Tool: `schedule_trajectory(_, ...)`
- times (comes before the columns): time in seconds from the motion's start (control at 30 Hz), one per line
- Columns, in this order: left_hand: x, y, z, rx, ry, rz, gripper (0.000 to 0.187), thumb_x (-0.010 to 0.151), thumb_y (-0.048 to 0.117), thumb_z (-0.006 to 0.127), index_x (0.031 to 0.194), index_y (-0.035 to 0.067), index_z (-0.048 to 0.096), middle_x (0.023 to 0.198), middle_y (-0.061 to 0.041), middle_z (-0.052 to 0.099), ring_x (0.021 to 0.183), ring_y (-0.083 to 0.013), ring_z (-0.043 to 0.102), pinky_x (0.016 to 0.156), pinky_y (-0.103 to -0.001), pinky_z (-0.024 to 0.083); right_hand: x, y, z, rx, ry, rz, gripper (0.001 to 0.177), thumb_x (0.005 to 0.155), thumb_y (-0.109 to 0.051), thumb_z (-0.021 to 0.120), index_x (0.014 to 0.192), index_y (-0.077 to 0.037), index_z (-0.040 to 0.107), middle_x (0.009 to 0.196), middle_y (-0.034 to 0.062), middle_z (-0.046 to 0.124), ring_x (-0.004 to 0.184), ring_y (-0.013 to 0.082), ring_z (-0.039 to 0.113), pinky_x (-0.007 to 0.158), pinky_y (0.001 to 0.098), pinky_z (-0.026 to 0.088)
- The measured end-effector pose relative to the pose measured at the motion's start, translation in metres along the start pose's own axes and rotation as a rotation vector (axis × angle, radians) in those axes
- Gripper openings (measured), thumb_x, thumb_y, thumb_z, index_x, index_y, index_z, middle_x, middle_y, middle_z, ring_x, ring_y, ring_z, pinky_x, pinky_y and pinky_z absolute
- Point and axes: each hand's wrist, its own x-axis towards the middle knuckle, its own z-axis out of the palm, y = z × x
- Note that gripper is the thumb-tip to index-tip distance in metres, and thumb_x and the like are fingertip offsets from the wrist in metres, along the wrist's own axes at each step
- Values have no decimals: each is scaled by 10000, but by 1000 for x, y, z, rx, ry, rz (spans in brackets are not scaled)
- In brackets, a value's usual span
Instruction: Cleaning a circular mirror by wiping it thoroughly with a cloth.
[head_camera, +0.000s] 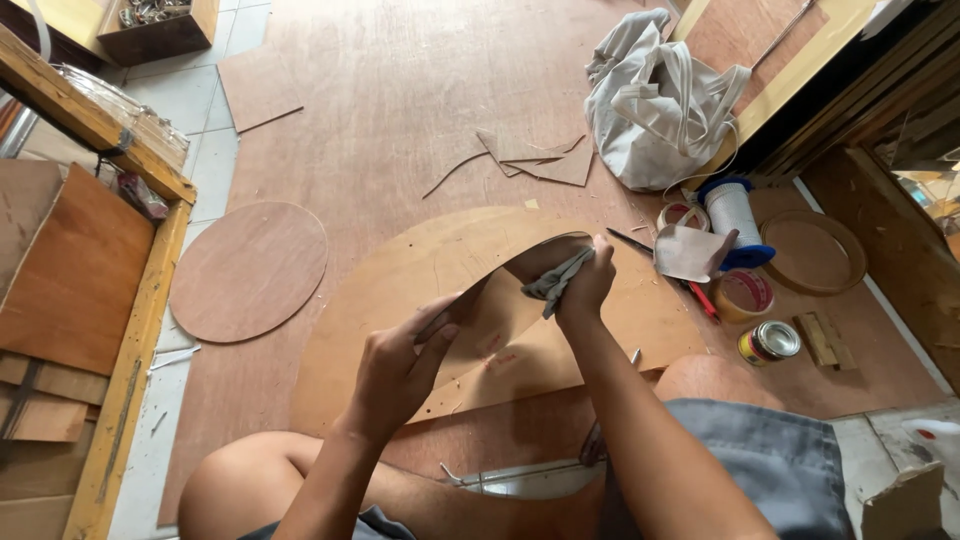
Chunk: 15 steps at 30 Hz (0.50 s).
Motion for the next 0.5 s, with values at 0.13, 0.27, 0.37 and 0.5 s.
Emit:
schedule_trajectory(0.13,-4,28,-16,-43,-87,-59,360,991,148,759,1315,275,849,931,-47,904,1002,-338,854,814,-483,673,16,-23,-1,-54,32,-184,576,1053,-466,590,1040,88,748,983,259,735,1037,316,645,999,433,450)
schedule_trajectory(0.27,22,73,-19,15,-215,-167,466,926,264,817,1387,208,785,1213,-130,894,1129,-439,837,954,-587,658,-12,-82,16,-233,-396,-1148,359,1021,-348,588,693,-204,600,619,-28,567,598,203,529,662,358,436)
schedule_trajectory(0.37,39,70,2,123,-214,-140,327,961,272,756,1274,180,771,1100,-161,870,1061,-479,810,900,-634,642,-76,-118,25,-439,-594,-1701,363,989,-338,621,647,-220,655,594,-54,583,538,221,600,649,344,490)
schedule_trajectory(0.5,30,10,42,112,-256,-98,165,973,166,649,1039,68,764,926,-249,805,991,-604,714,706,-732,561,-88,-102,25,-533,-661,-1795,394,1035,-352,635,659,-231,635,640,-82,527,573,159,580,681,325,455)
